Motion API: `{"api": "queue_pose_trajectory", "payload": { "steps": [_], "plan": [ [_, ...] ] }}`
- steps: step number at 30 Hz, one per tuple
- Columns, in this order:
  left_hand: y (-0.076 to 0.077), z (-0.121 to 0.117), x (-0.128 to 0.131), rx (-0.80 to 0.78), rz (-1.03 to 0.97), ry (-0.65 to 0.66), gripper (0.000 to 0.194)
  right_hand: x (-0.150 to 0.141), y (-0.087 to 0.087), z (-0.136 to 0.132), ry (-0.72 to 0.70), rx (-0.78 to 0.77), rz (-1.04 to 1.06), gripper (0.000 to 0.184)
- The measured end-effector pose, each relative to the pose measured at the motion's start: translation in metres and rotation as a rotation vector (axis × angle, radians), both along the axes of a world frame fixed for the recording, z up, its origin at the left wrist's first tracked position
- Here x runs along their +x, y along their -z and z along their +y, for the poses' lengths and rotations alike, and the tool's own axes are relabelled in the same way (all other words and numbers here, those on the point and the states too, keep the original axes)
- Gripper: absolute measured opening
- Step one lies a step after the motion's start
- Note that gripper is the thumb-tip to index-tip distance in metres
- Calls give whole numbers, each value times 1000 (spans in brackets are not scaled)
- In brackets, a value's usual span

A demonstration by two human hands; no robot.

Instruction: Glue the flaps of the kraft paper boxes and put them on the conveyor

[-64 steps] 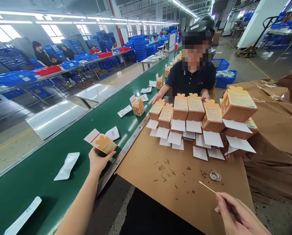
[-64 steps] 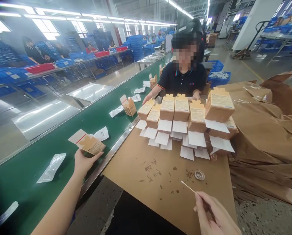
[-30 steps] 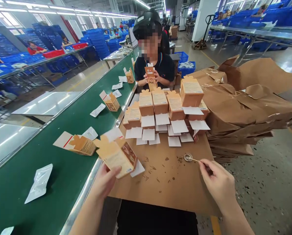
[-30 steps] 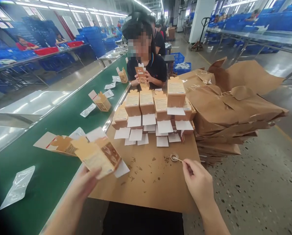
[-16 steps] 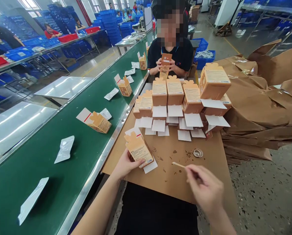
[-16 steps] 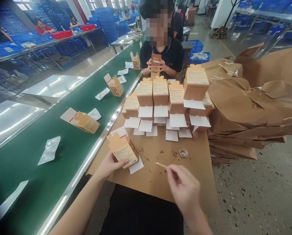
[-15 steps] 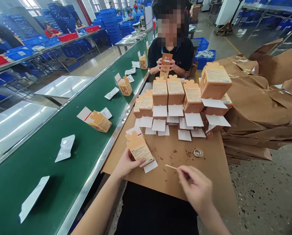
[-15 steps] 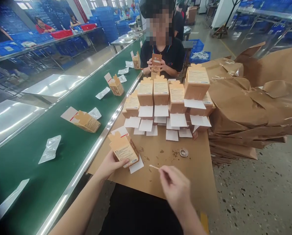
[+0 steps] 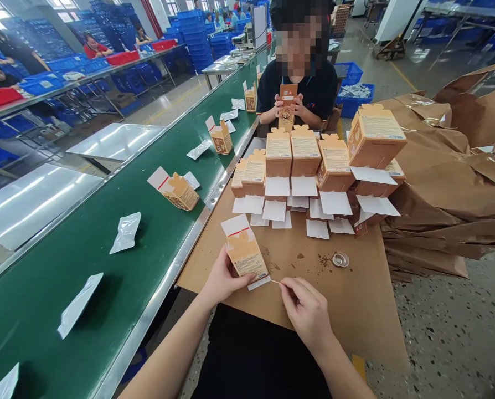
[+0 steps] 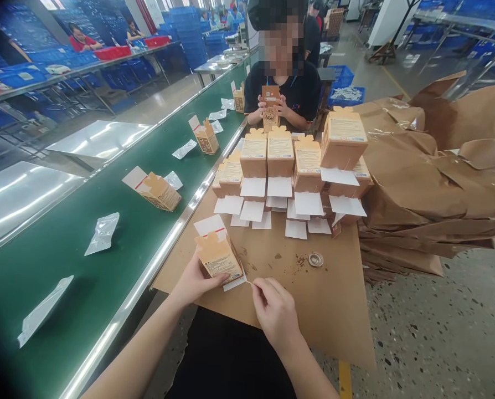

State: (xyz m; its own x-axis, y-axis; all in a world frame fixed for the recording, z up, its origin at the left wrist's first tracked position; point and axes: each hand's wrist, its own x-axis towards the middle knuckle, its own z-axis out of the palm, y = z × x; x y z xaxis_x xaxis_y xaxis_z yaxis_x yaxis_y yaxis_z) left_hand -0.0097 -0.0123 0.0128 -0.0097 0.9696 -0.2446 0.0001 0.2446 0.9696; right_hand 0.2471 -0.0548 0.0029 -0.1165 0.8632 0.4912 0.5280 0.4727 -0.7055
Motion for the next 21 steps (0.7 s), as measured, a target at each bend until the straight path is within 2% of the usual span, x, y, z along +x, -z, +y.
{"api": "queue_pose_trajectory", "payload": {
  "steps": [7, 11, 18, 21],
  "plan": [
    [0, -22, 13, 19, 157, -94, 87, 39, -16, -24, 88, -39, 27, 24],
    [4, -26, 13, 34, 227, -92, 89, 44, -17, -27, 118, -32, 42, 23],
    [26, -33, 17, 64, 338, -102, 79, 52, -30, -34, 131, -4, 70, 21],
    [27, -32, 21, 64, 343, -72, 75, 53, -37, -32, 148, 6, 67, 22]
  ]
}}
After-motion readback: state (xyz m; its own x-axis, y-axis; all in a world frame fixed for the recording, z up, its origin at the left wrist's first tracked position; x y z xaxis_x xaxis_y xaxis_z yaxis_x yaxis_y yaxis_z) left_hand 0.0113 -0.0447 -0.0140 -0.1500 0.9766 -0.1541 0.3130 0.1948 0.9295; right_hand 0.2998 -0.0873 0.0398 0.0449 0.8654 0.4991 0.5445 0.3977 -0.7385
